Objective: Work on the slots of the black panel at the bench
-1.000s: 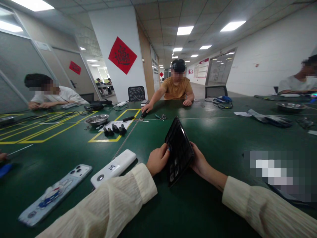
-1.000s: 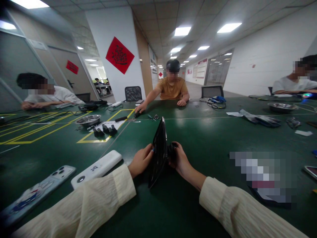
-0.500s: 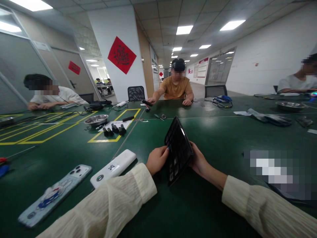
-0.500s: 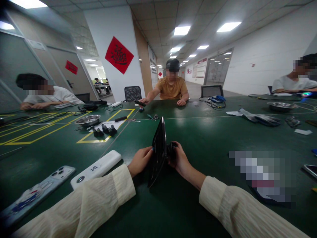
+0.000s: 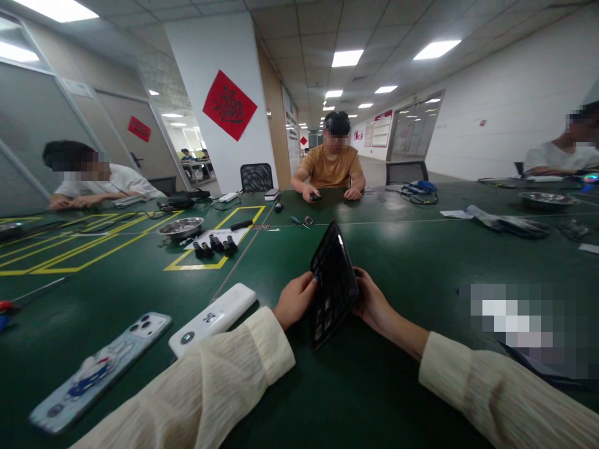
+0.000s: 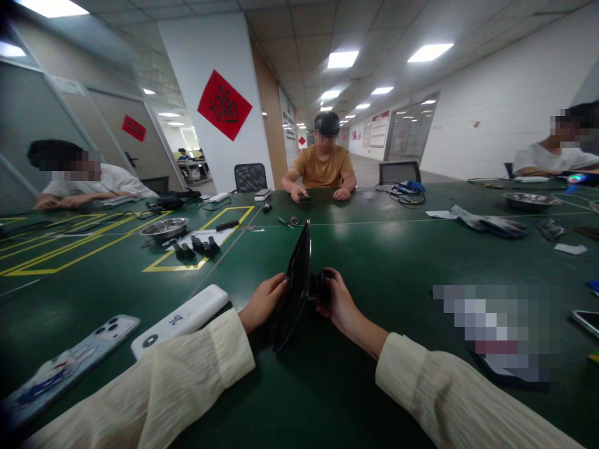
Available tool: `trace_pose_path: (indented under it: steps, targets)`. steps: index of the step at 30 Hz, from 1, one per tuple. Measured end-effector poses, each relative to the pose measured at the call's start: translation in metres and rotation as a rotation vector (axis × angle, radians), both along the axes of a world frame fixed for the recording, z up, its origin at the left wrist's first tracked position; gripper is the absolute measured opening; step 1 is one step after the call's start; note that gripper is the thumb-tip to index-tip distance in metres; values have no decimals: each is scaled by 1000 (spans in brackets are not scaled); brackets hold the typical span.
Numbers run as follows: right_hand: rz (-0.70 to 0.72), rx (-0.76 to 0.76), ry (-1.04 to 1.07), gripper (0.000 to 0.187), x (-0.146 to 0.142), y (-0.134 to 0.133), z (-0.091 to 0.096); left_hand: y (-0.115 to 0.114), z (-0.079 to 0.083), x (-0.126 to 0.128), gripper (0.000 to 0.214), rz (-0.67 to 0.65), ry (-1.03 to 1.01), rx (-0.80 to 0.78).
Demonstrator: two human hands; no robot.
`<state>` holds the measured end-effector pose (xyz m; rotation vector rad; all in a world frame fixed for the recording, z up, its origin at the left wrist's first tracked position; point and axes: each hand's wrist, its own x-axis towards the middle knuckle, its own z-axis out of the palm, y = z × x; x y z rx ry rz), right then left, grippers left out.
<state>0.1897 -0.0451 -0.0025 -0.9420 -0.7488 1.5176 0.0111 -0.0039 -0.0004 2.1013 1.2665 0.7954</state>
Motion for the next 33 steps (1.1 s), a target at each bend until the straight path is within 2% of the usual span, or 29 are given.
trace_pose_path:
  steps: [7,11,18,25,33]
  targets:
    - [15,27,-9,34,0,0,-1,1,0,0,42,-5,-35,-5]
    - [7,33,-5,33,1,1,-2,1,-2,-1,32,-1,-28,-3]
    - [35,43,5,33,2,3,-6,-3,5,1,35,-42,-14,54]
    - [35,44,16,32,2,1,-4,-8,7,3,31,5,38,129]
    - [24,26,1,33,2,2,-3,-7,8,3,35,-4,27,80]
